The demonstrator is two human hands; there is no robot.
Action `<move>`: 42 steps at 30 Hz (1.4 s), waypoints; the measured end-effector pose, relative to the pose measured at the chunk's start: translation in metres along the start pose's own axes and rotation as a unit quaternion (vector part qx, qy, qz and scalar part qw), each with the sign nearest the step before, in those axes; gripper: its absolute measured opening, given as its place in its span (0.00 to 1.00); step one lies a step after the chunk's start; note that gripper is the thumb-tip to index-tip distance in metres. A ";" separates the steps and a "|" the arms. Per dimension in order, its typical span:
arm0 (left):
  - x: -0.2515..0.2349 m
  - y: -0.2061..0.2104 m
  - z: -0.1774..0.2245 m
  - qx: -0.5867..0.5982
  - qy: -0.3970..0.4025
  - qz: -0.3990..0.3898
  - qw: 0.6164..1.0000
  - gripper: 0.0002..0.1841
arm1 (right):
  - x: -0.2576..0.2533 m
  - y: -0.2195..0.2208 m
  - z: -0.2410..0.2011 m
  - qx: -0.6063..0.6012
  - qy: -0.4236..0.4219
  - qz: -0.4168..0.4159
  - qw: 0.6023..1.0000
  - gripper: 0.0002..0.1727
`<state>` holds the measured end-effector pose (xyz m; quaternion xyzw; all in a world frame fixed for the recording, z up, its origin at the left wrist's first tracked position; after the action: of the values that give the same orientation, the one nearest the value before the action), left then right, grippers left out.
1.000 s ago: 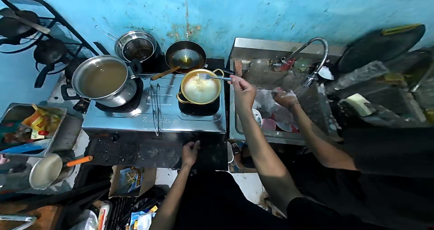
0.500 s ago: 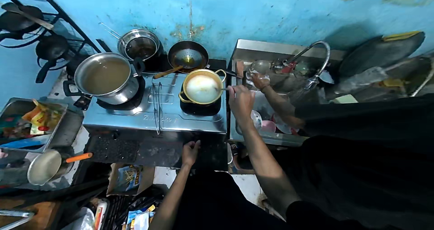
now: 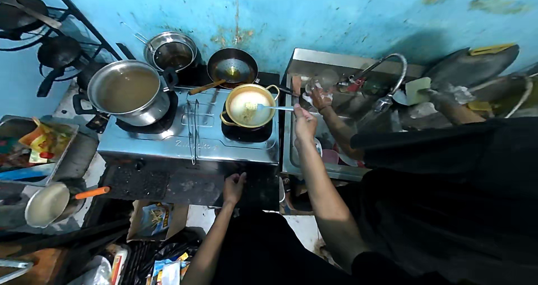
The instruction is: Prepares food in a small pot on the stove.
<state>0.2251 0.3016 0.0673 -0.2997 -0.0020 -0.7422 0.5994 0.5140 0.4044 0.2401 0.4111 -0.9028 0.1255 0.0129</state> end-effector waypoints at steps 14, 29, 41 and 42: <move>0.000 -0.001 0.000 -0.015 -0.005 0.007 1.000 0.21 | 0.003 -0.005 -0.029 0.189 -0.357 0.018 0.915 0.16; 0.001 0.002 0.000 0.017 -0.018 -0.005 1.000 0.20 | -0.027 0.009 0.006 0.071 0.030 -0.051 0.996 0.21; 0.000 0.003 -0.002 0.024 -0.019 -0.002 1.000 0.19 | -0.021 -0.008 -0.005 -0.050 0.037 0.017 0.998 0.22; 0.000 0.003 -0.002 0.024 -0.019 -0.002 1.000 0.19 | -0.021 -0.007 -0.007 -0.052 0.011 0.021 0.998 0.21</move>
<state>0.2265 0.2997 0.0643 -0.2997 -0.0320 -0.7371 0.6049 0.5327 0.4169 0.2461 0.3896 -0.9164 0.0826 0.0415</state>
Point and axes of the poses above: each hand's wrist, its own x-axis away from the middle knuckle, its own y-axis out of the palm, z = x × y, the point moved 6 cm from there along -x, towards the middle knuckle, and after that the axes turned 1 degree about -z, right-handed, at the moved point
